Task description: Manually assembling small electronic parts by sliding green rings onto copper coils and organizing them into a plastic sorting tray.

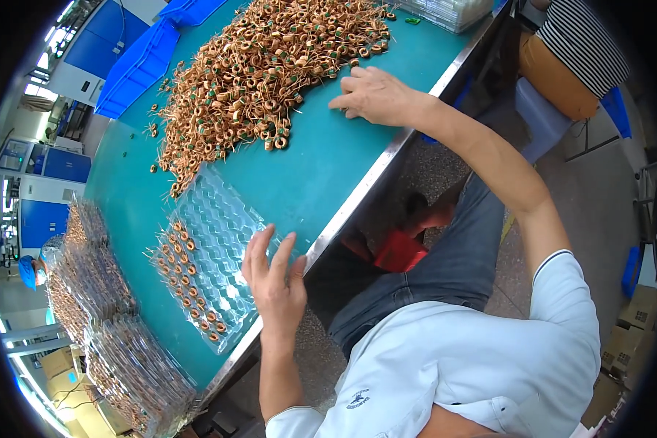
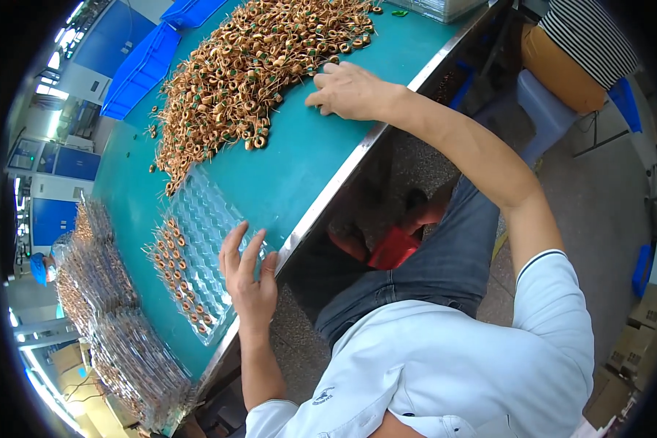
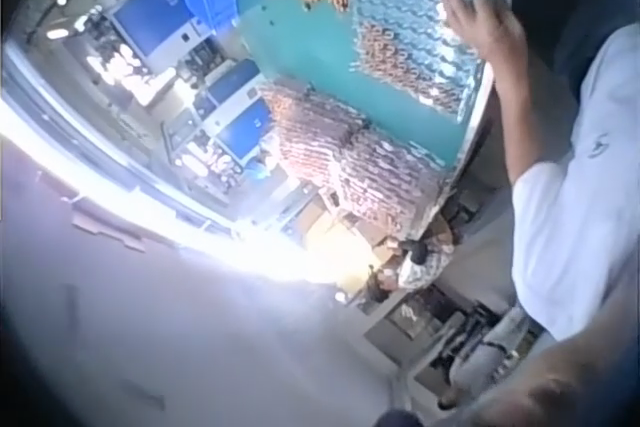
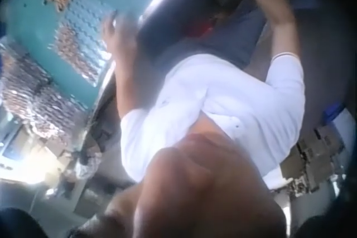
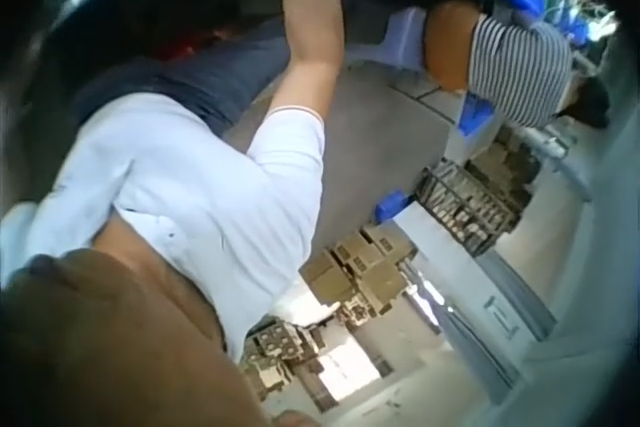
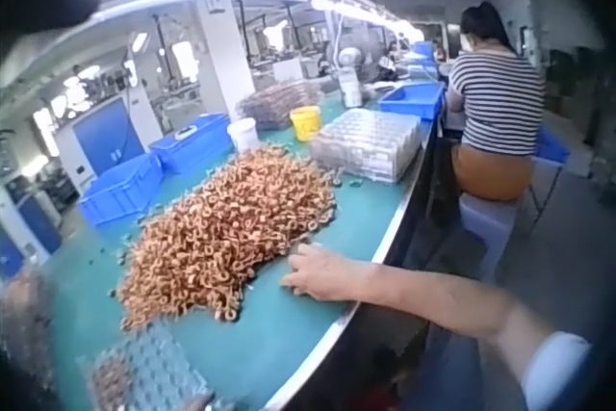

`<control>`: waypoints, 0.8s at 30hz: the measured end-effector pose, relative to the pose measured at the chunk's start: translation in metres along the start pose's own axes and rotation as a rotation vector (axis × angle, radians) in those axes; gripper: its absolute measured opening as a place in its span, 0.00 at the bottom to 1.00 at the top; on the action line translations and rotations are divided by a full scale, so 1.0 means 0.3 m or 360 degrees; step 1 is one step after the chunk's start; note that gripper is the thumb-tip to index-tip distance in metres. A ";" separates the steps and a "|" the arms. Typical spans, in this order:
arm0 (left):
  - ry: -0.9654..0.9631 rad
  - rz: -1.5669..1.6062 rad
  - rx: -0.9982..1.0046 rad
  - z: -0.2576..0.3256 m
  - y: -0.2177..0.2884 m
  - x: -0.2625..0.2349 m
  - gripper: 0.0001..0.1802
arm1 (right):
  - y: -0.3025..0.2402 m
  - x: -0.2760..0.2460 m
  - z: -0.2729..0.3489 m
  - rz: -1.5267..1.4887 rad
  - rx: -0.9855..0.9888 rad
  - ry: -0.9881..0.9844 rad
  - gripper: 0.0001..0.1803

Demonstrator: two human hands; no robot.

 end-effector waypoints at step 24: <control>-0.0473 0.1131 0.0021 -0.108 0.295 0.247 0.09 | -0.379 -0.003 0.505 -0.2142 0.0689 0.0507 0.06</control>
Point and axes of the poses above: each hand's wrist, its own z-axis away from the middle knuckle, its own x-axis out of the palm, y = z × x, the point moved 6 cm from there along -z, towards the middle knuckle, and after that the axes turned 11 degrees about -z, right-handed, at the moved point
